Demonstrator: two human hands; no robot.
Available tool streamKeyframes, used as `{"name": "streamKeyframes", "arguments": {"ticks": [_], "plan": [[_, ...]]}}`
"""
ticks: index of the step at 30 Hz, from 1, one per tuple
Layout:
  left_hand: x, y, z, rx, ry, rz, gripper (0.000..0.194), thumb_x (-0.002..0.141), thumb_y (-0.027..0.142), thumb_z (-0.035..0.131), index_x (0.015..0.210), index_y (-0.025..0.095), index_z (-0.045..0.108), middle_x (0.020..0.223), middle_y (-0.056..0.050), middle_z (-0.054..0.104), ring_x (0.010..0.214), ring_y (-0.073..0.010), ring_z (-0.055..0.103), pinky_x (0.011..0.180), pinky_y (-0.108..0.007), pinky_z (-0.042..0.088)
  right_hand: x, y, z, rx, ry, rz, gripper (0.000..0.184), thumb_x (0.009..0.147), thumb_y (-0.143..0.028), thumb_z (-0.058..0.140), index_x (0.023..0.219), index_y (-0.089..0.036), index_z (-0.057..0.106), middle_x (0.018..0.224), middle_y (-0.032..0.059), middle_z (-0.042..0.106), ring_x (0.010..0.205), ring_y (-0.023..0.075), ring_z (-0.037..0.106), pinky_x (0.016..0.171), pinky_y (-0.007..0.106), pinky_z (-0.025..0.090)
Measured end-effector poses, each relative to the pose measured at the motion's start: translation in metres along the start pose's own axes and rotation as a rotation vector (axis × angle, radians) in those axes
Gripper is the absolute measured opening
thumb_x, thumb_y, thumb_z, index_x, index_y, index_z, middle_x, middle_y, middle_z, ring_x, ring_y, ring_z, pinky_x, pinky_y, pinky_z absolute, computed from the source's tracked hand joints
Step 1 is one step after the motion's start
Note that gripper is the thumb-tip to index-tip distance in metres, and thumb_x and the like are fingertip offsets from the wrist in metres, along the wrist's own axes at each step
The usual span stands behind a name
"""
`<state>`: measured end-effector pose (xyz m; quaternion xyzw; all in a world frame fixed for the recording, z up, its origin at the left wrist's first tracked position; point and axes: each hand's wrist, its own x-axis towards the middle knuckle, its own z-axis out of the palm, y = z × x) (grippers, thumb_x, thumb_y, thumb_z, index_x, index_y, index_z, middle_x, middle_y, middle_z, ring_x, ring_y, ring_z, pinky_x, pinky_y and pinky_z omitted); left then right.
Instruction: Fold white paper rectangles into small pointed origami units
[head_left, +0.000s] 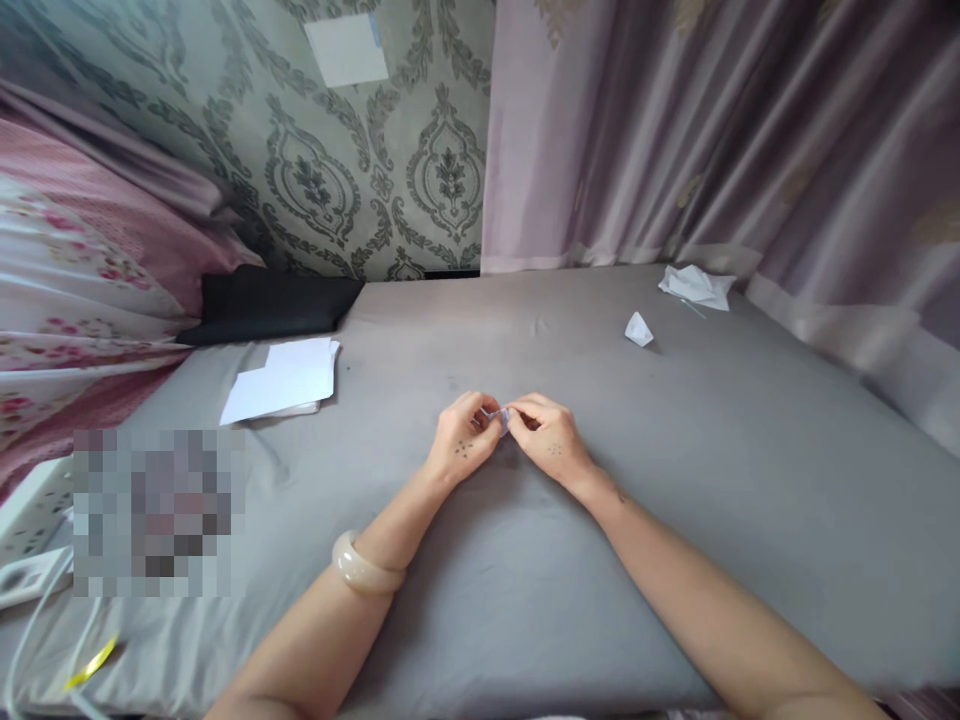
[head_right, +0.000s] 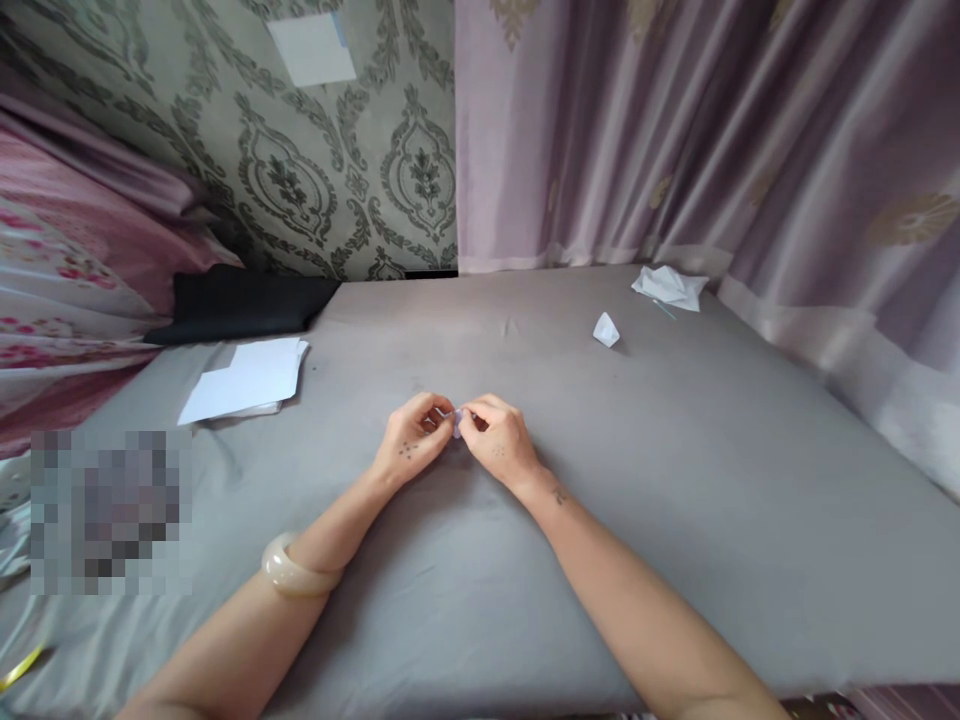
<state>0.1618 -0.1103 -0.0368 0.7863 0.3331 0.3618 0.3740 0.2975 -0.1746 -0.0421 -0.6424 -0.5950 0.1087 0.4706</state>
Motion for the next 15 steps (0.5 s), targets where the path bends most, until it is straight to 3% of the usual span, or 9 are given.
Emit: {"name": "streamKeyframes", "arguments": {"ticks": [15], "plan": [[-0.0031,-0.0028,-0.0051,0.019,-0.012,-0.058,0.022,0.070,0.007,0.049,0.081,0.016,0.065,0.085,-0.002,0.060,0.058,-0.0067,0.052,0.055,-0.019,0.043,-0.0036,0.0082,-0.0041,0.076,-0.002,0.113,0.020,0.080,-0.016,0.053,0.086,-0.019,0.073,0.086,0.0045,0.072,0.072,0.0141,0.066,0.068,0.026,0.052]]}}
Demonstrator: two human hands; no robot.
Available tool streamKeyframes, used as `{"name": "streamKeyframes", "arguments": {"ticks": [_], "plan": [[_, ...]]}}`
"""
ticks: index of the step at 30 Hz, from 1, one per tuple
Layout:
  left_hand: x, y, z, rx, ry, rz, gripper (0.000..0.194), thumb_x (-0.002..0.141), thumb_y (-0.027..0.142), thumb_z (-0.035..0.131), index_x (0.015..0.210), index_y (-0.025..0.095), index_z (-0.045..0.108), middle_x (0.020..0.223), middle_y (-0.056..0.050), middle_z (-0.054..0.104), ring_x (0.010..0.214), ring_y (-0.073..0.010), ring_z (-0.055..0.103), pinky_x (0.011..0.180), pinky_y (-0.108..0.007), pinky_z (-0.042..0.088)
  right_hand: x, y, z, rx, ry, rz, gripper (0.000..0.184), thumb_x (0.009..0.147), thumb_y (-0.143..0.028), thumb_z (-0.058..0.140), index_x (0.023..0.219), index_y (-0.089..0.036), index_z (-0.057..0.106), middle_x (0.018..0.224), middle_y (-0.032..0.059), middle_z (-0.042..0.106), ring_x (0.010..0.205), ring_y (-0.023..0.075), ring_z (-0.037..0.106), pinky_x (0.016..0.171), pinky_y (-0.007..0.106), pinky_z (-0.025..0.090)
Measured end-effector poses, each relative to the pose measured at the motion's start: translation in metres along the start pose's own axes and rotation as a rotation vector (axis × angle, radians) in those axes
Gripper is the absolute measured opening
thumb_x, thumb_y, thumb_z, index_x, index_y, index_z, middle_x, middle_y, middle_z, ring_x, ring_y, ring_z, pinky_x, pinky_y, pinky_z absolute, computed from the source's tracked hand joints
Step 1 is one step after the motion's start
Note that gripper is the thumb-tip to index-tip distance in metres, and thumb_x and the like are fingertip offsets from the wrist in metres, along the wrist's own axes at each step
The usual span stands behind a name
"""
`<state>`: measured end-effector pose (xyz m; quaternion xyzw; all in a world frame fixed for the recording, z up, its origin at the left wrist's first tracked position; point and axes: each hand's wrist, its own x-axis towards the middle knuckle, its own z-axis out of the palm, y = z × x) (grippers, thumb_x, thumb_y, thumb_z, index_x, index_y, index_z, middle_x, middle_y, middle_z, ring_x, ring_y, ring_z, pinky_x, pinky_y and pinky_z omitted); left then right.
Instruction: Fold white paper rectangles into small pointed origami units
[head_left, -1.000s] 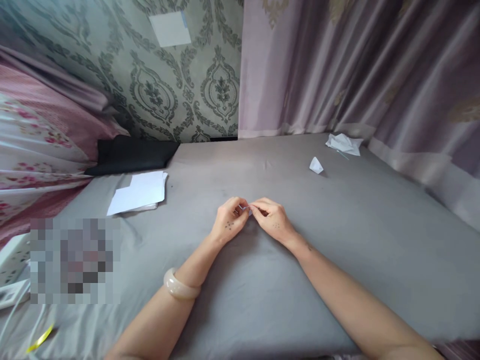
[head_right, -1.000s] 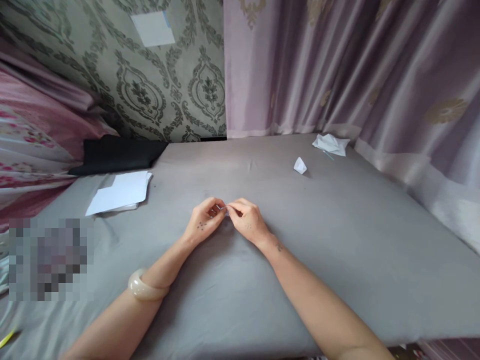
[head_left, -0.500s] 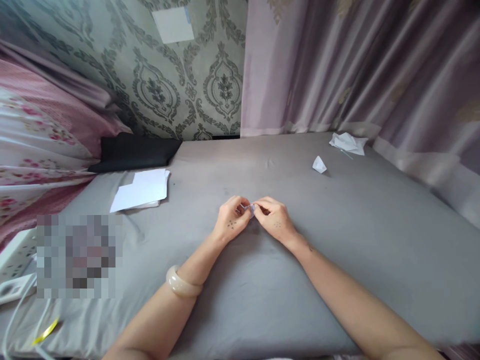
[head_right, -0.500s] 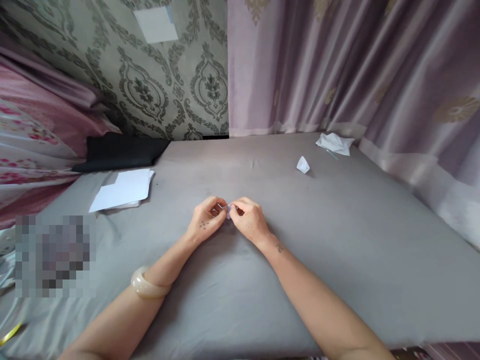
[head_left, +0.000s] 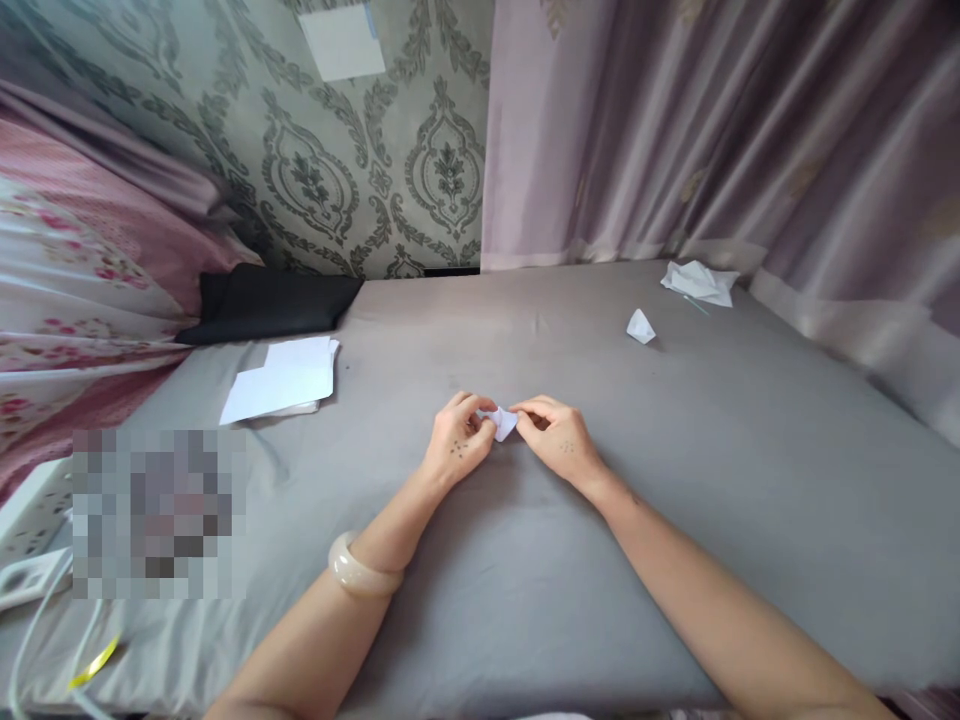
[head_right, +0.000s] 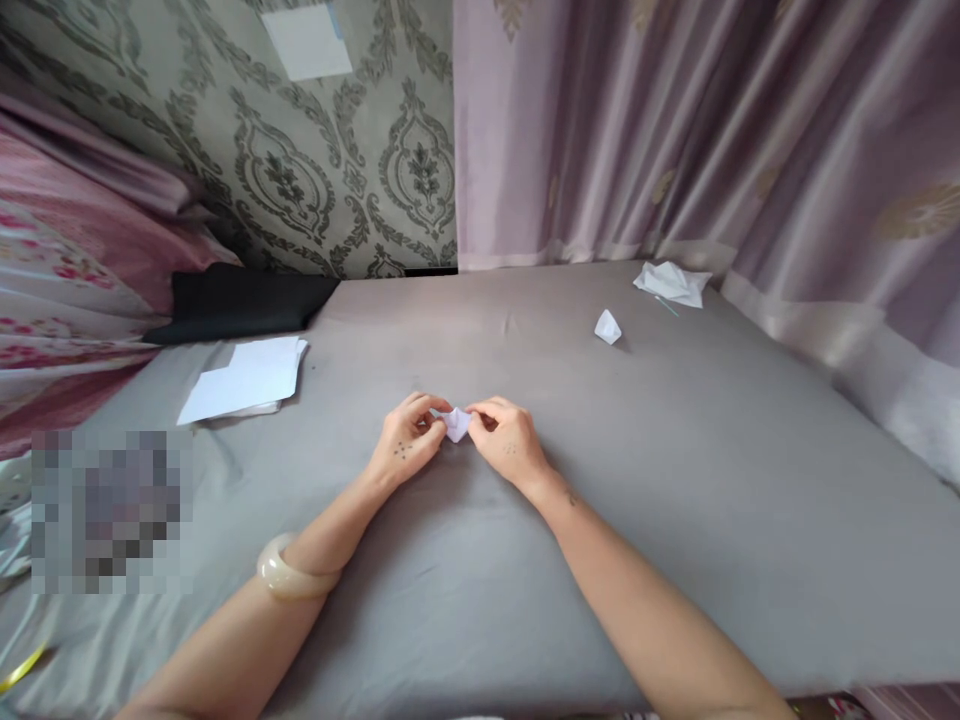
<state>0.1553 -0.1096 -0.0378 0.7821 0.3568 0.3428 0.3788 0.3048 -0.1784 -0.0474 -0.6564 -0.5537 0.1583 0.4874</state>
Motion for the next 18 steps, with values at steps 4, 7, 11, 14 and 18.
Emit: {"name": "streamKeyframes", "arguments": {"ticks": [4,7,11,14,18], "plan": [[-0.001,0.000,-0.002,0.060,-0.019,-0.013,0.021,0.072,0.006,0.048,0.076,0.016,0.066,0.085,-0.003,0.061,0.059,-0.0076,0.052,0.057,-0.020,0.043,-0.001,0.001,-0.001,-0.012,-0.025,-0.021,0.023,0.079,-0.013,0.051,0.088,-0.020,0.072,0.087,0.0031,0.071,0.070,0.0127,0.064,0.065,0.024,0.051],[0.000,0.001,-0.007,0.110,-0.052,-0.014,0.020,0.072,0.007,0.048,0.074,0.015,0.066,0.084,-0.003,0.062,0.059,-0.0081,0.052,0.059,-0.021,0.043,-0.005,-0.003,-0.004,-0.090,-0.088,-0.104,0.027,0.081,-0.011,0.047,0.090,-0.021,0.070,0.093,0.0036,0.069,0.073,0.0123,0.064,0.066,0.023,0.050],[0.000,-0.004,-0.017,0.166,-0.182,0.051,0.023,0.073,0.009,0.049,0.083,0.017,0.068,0.090,-0.003,0.061,0.058,-0.0073,0.052,0.058,-0.021,0.044,-0.009,-0.010,-0.009,-0.340,-0.212,-0.244,0.034,0.083,-0.008,0.045,0.103,-0.023,0.067,0.106,0.0049,0.065,0.082,0.0146,0.063,0.073,0.025,0.048],[0.001,-0.011,-0.023,0.201,-0.279,0.127,0.027,0.073,0.009,0.050,0.092,0.020,0.067,0.096,-0.004,0.061,0.065,-0.0093,0.056,0.061,-0.021,0.046,-0.010,-0.012,-0.012,-0.501,-0.291,-0.335,0.032,0.083,-0.010,0.048,0.106,-0.024,0.066,0.112,0.0063,0.061,0.082,0.0158,0.061,0.072,0.028,0.047],[0.003,-0.021,-0.030,0.284,-0.348,0.217,0.025,0.078,0.010,0.049,0.093,0.022,0.065,0.099,-0.003,0.062,0.071,-0.0108,0.059,0.067,-0.022,0.047,-0.009,-0.010,-0.013,-0.605,-0.323,-0.398,0.023,0.090,-0.016,0.048,0.098,-0.023,0.068,0.109,0.0072,0.061,0.085,0.0177,0.060,0.071,0.030,0.045]]}}
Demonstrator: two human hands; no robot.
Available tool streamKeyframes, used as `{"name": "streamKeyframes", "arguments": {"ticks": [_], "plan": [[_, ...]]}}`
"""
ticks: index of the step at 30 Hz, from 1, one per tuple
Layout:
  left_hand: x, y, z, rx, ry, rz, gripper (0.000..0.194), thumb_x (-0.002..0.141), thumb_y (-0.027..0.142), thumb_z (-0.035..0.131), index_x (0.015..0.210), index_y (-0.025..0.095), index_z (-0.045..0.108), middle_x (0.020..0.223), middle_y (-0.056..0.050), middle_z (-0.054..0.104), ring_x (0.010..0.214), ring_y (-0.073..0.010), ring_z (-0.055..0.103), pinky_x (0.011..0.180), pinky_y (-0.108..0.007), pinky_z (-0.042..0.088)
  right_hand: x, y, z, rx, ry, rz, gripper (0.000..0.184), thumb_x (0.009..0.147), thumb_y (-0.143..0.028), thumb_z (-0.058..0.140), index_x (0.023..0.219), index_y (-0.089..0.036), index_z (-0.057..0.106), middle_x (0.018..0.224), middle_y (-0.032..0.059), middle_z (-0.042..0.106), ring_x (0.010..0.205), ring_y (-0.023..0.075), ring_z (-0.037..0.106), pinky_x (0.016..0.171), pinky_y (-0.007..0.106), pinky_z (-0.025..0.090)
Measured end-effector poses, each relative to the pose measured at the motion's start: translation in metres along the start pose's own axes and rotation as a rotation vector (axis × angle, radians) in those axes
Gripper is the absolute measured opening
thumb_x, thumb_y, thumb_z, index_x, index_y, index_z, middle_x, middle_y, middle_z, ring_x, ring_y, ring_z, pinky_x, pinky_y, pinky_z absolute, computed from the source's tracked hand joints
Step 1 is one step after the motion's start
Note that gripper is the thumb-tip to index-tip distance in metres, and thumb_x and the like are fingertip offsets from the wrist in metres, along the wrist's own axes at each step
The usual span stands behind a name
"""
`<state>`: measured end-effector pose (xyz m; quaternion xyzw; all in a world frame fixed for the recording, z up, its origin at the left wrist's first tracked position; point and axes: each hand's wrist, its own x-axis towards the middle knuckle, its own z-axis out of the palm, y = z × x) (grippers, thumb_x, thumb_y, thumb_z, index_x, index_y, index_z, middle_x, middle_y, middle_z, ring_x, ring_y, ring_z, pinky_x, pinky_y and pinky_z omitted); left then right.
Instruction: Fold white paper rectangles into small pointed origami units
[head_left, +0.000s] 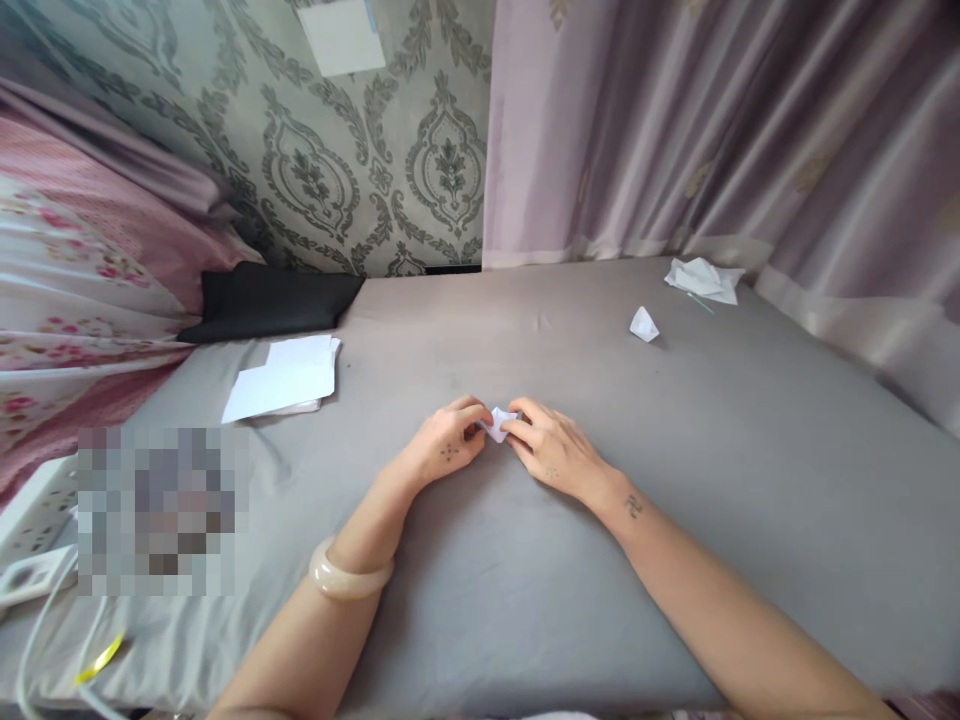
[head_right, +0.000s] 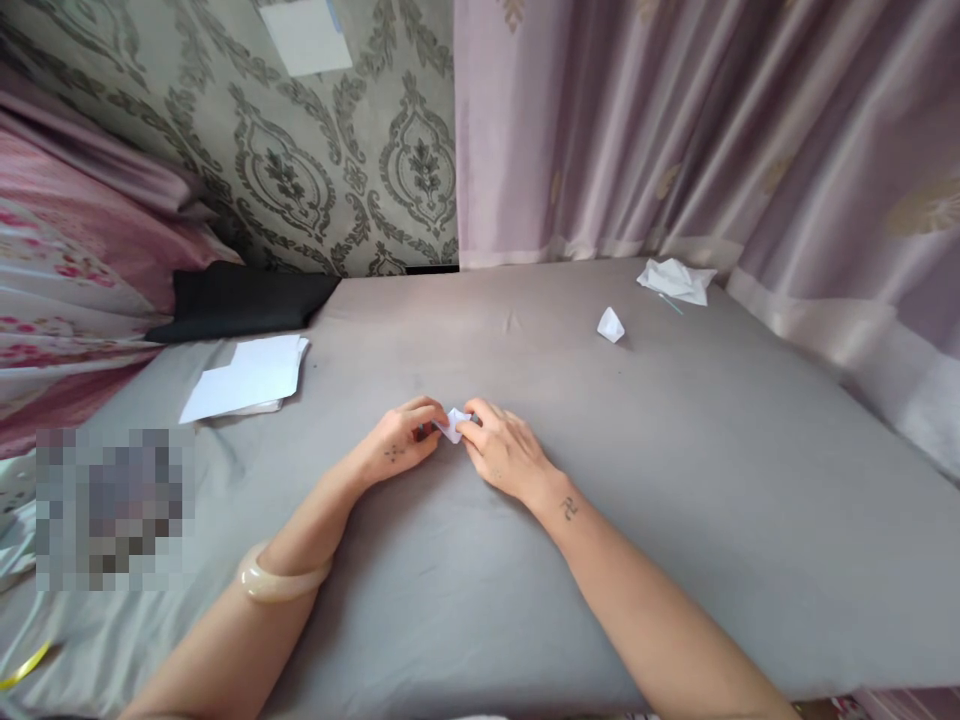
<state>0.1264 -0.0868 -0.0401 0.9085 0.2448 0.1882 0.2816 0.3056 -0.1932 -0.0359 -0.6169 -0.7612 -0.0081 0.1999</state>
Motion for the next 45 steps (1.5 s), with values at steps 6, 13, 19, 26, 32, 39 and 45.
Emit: {"name": "streamKeyframes", "arguments": {"ticks": [6,13,19,26,32,39,45], "plan": [[-0.004,-0.003,-0.008,0.160,-0.057,0.101,0.027,0.089,0.019,0.050,0.107,0.030,0.066,0.114,-0.004,0.059,0.078,-0.0119,0.060,0.072,-0.023,0.047,-0.001,0.004,0.003,0.016,0.020,0.015,0.021,0.095,-0.022,0.046,0.095,-0.023,0.067,0.105,0.0071,0.062,0.084,0.0174,0.060,0.070,0.030,0.045],[-0.001,0.004,-0.002,0.211,0.010,0.138,0.017,0.088,0.029,0.058,0.101,0.027,0.068,0.124,-0.009,0.050,0.102,-0.0197,0.057,0.076,-0.029,0.052,0.000,0.004,0.002,0.106,0.012,0.091,0.021,0.096,-0.023,0.044,0.097,-0.024,0.065,0.106,0.0049,0.062,0.079,0.0158,0.061,0.068,0.029,0.045],[0.001,0.005,0.007,0.334,0.076,0.232,0.024,0.095,0.028,0.045,0.099,0.022,0.067,0.124,-0.012,0.050,0.102,-0.0210,0.057,0.082,-0.034,0.052,0.000,0.000,0.001,0.102,0.023,0.111,0.015,0.090,-0.023,0.053,0.102,-0.024,0.063,0.122,0.0070,0.057,0.099,0.0210,0.061,0.076,0.034,0.050],[0.000,0.007,0.005,0.328,0.057,0.239,0.026,0.095,0.029,0.044,0.097,0.021,0.068,0.126,-0.012,0.048,0.105,-0.0219,0.055,0.086,-0.037,0.052,0.001,-0.007,0.005,-0.026,0.078,0.014,0.018,0.093,-0.023,0.049,0.097,-0.020,0.067,0.120,0.0111,0.059,0.104,0.0249,0.056,0.082,0.040,0.050],[-0.001,0.005,0.005,0.301,0.044,0.245,0.028,0.096,0.029,0.041,0.095,0.020,0.068,0.128,-0.012,0.046,0.109,-0.0230,0.052,0.086,-0.037,0.053,0.002,-0.008,0.004,-0.089,0.061,-0.027,0.024,0.096,-0.023,0.045,0.098,-0.020,0.069,0.119,0.0113,0.060,0.105,0.0241,0.056,0.082,0.039,0.050],[-0.001,0.008,0.007,0.308,0.022,0.218,0.028,0.097,0.027,0.040,0.097,0.017,0.066,0.126,-0.013,0.047,0.109,-0.0229,0.051,0.085,-0.038,0.054,0.000,-0.009,0.009,-0.062,0.066,-0.014,0.025,0.096,-0.020,0.043,0.098,-0.018,0.067,0.120,0.0091,0.061,0.106,0.0229,0.055,0.083,0.038,0.050],[-0.001,0.009,0.011,0.297,0.033,0.183,0.028,0.097,0.026,0.039,0.096,0.017,0.066,0.125,-0.013,0.048,0.108,-0.0227,0.051,0.088,-0.039,0.053,0.005,-0.007,0.012,0.005,0.040,0.048,0.024,0.097,-0.023,0.042,0.097,-0.017,0.065,0.121,0.0091,0.059,0.110,0.0232,0.053,0.089,0.039,0.050]]}}
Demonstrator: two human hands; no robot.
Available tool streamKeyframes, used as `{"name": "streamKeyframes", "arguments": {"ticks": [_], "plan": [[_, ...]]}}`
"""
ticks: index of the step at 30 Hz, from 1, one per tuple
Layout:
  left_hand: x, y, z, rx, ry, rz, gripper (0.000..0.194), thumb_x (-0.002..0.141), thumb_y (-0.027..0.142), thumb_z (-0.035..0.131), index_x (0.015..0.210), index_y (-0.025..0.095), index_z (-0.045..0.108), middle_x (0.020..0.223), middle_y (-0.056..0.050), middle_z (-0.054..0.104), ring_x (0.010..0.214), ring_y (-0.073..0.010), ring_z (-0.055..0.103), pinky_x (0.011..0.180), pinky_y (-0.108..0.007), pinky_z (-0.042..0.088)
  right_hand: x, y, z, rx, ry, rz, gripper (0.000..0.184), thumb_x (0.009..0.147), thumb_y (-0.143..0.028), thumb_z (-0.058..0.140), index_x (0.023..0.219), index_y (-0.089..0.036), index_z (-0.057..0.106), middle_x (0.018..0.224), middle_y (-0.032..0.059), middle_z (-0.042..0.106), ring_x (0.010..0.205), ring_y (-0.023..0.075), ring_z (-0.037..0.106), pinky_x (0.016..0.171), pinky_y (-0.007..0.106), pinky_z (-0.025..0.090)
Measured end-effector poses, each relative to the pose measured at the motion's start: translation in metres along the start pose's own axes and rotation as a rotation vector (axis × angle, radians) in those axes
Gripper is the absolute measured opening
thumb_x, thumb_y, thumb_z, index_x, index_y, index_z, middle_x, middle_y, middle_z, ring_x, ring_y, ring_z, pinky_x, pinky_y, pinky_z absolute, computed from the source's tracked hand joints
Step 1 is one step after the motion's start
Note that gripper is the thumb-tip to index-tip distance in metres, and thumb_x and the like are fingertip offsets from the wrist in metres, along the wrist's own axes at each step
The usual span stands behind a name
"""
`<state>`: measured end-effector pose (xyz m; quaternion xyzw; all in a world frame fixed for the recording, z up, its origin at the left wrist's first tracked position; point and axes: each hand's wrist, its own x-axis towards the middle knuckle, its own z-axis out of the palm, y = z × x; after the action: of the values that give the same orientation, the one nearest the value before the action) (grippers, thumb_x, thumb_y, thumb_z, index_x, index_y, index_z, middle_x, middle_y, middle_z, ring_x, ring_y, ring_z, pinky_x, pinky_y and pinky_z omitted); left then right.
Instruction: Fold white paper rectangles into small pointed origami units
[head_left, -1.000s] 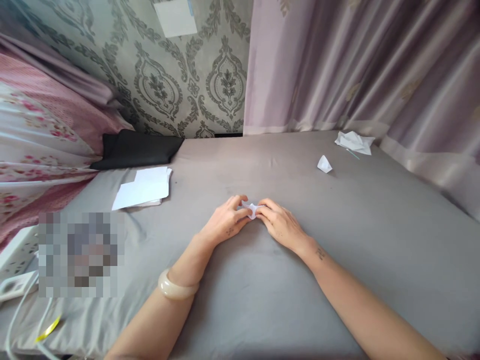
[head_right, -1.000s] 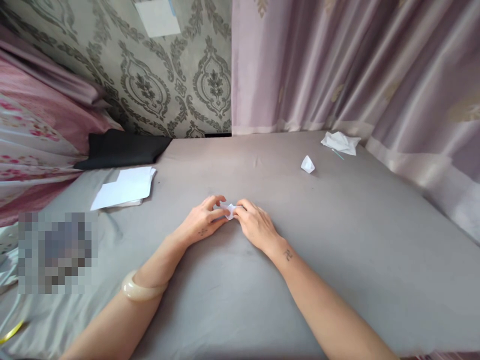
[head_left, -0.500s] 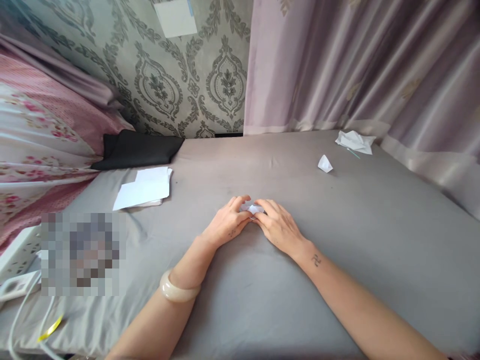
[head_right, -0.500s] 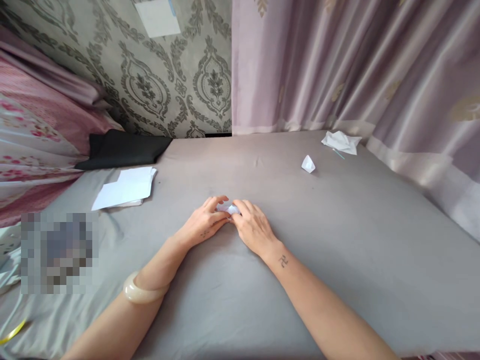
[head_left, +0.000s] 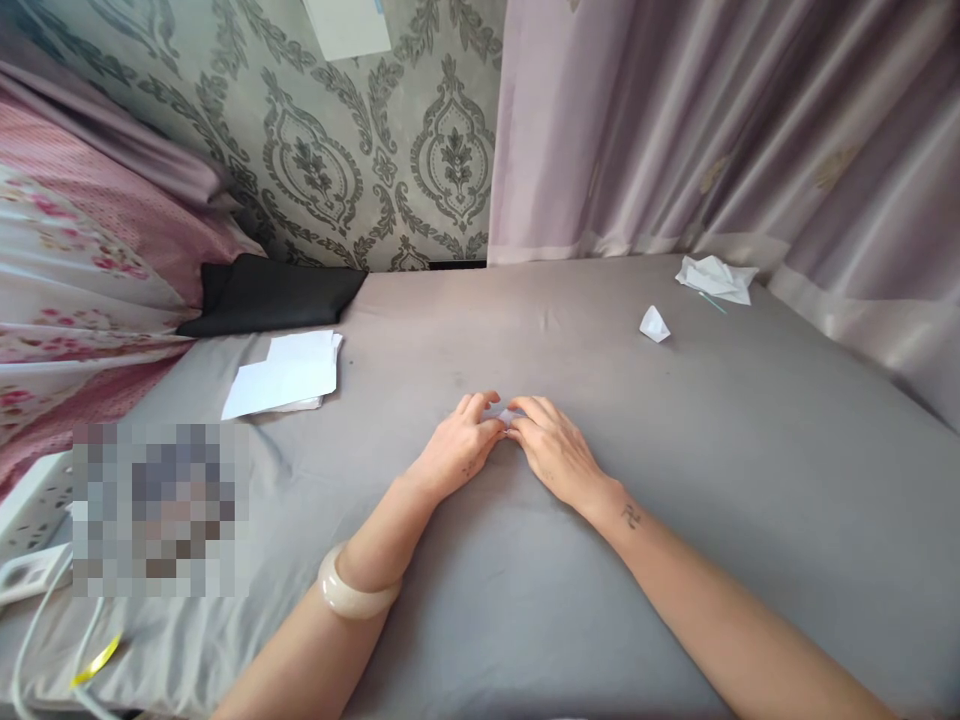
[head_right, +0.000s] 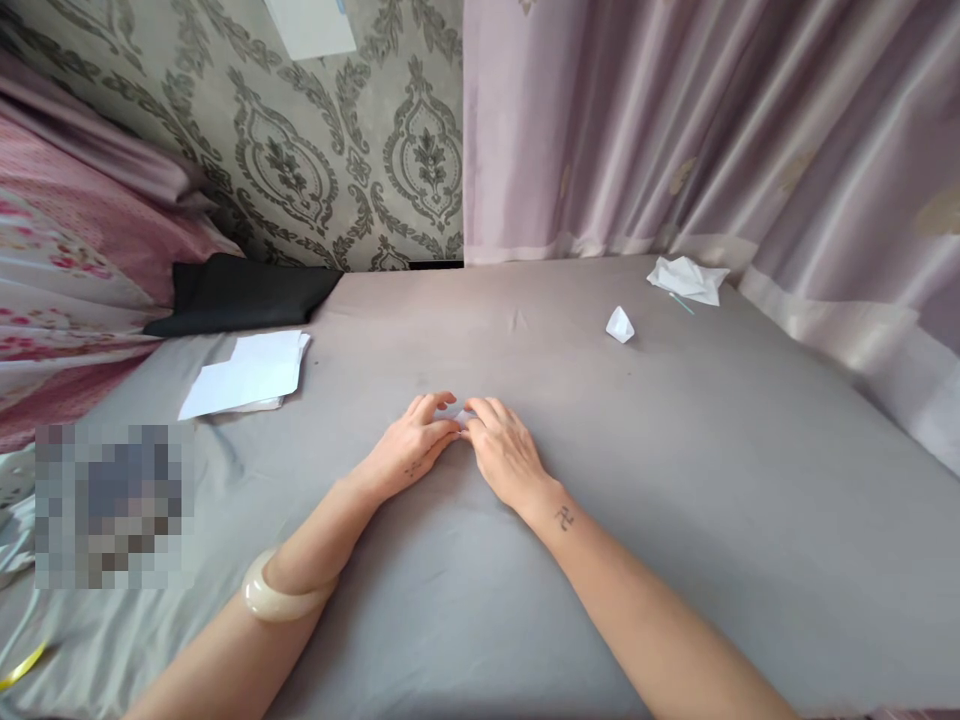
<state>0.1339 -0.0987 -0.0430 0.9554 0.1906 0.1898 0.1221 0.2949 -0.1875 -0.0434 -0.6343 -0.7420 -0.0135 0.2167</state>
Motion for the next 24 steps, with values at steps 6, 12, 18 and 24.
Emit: {"name": "streamKeyframes", "arguments": {"ticks": [6,12,18,24], "plan": [[-0.001,0.000,0.004,-0.033,0.029,-0.057,0.021,0.095,0.026,0.044,0.096,0.017,0.063,0.121,-0.012,0.050,0.106,-0.0226,0.053,0.088,-0.039,0.052,-0.001,0.003,-0.005,0.106,-0.059,0.099,0.015,0.094,-0.023,0.048,0.098,-0.019,0.062,0.122,0.0081,0.057,0.111,0.0234,0.053,0.088,0.038,0.050],[0.001,-0.001,0.006,-0.011,0.037,-0.082,0.023,0.096,0.023,0.040,0.096,0.015,0.061,0.118,-0.013,0.054,0.101,-0.0222,0.055,0.087,-0.039,0.053,0.000,0.003,-0.005,0.085,-0.078,0.147,0.020,0.096,-0.022,0.042,0.100,-0.018,0.062,0.120,0.0088,0.058,0.106,0.0227,0.056,0.085,0.037,0.050],[0.002,-0.002,0.009,-0.008,0.057,-0.109,0.022,0.095,0.024,0.044,0.092,0.016,0.064,0.116,-0.012,0.056,0.098,-0.0209,0.058,0.087,-0.037,0.052,0.006,-0.001,-0.009,0.045,-0.095,0.145,0.026,0.096,-0.022,0.039,0.098,-0.019,0.065,0.120,0.0103,0.059,0.105,0.0236,0.056,0.081,0.037,0.050],[-0.001,-0.001,0.006,0.041,0.063,-0.074,0.022,0.094,0.025,0.046,0.092,0.020,0.068,0.115,-0.009,0.057,0.098,-0.0207,0.057,0.080,-0.033,0.053,0.006,-0.006,-0.011,0.140,-0.048,0.247,0.028,0.084,-0.014,0.044,0.105,-0.019,0.061,0.124,0.0092,0.057,0.112,0.0222,0.054,0.084,0.034,0.049]]}}
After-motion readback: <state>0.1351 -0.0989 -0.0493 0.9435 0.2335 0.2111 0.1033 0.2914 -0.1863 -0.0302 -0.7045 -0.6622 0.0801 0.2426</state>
